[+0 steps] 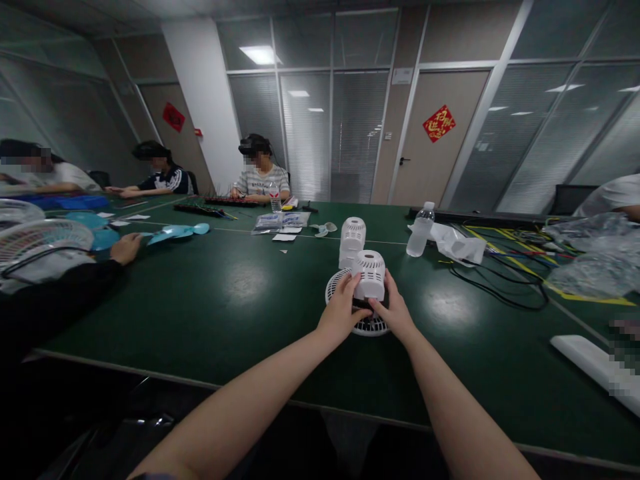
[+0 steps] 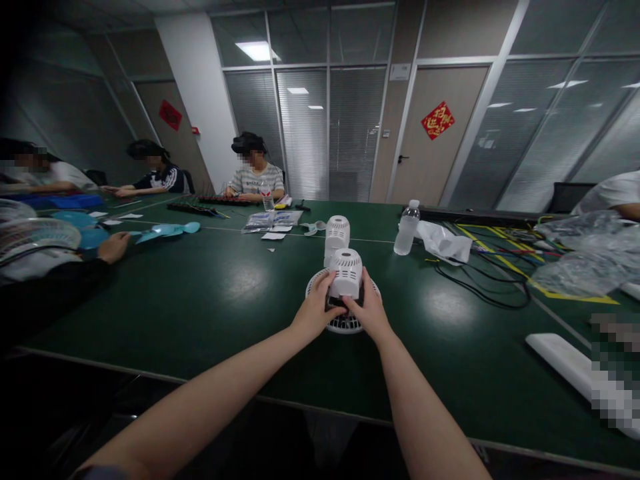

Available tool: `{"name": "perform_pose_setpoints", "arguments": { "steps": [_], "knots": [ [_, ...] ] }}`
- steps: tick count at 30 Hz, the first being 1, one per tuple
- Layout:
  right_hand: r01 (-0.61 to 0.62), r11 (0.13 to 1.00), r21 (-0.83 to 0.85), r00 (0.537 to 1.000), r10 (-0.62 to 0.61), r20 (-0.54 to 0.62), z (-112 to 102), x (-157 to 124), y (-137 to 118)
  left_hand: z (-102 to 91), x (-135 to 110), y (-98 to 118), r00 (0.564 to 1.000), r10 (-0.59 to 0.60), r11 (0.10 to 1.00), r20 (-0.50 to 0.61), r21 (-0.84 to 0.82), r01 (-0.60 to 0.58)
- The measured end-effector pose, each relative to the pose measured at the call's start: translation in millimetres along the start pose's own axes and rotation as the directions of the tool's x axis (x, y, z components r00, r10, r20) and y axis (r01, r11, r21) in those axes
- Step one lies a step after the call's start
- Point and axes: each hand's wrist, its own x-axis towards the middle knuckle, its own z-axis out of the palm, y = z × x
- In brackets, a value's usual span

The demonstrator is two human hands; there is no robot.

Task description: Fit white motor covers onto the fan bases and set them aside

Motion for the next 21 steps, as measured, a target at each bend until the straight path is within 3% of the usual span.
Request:
{"name": "perform_pose_setpoints", "arguments": {
  "steps": [6, 10, 12, 21],
  "knots": [
    [0.017, 0.995, 0.099, 0.999, -0.013, -0.047, 0.6, 1.9, 2.5, -3.3, 20.2, -14.7, 1.000, 0.016, 0.981, -0.013, -0.191, -0.018],
    [0.043, 0.986, 0.163, 0.999, -0.039, -0.030, 0.6, 1.5, 1.1, -11.0, 41.1, -19.1, 0.994, 0.000, 0.938, 0.111, -0.344, 0.039],
    [0.042, 0.985, 0.168, 0.999, -0.041, -0.009, -0.2, 1.4, 0.9, -14.1, 46.0, -18.9, 0.987, 0.041, 0.935, 0.157, -0.354, 0.017],
    [0.041, 0.994, 0.103, 0.999, -0.042, 0.006, -1.1, 1.1, 3.3, -15.9, 40.1, -22.8, 0.990, 0.075, 0.931, 0.119, -0.363, -0.028]
  ]
}}
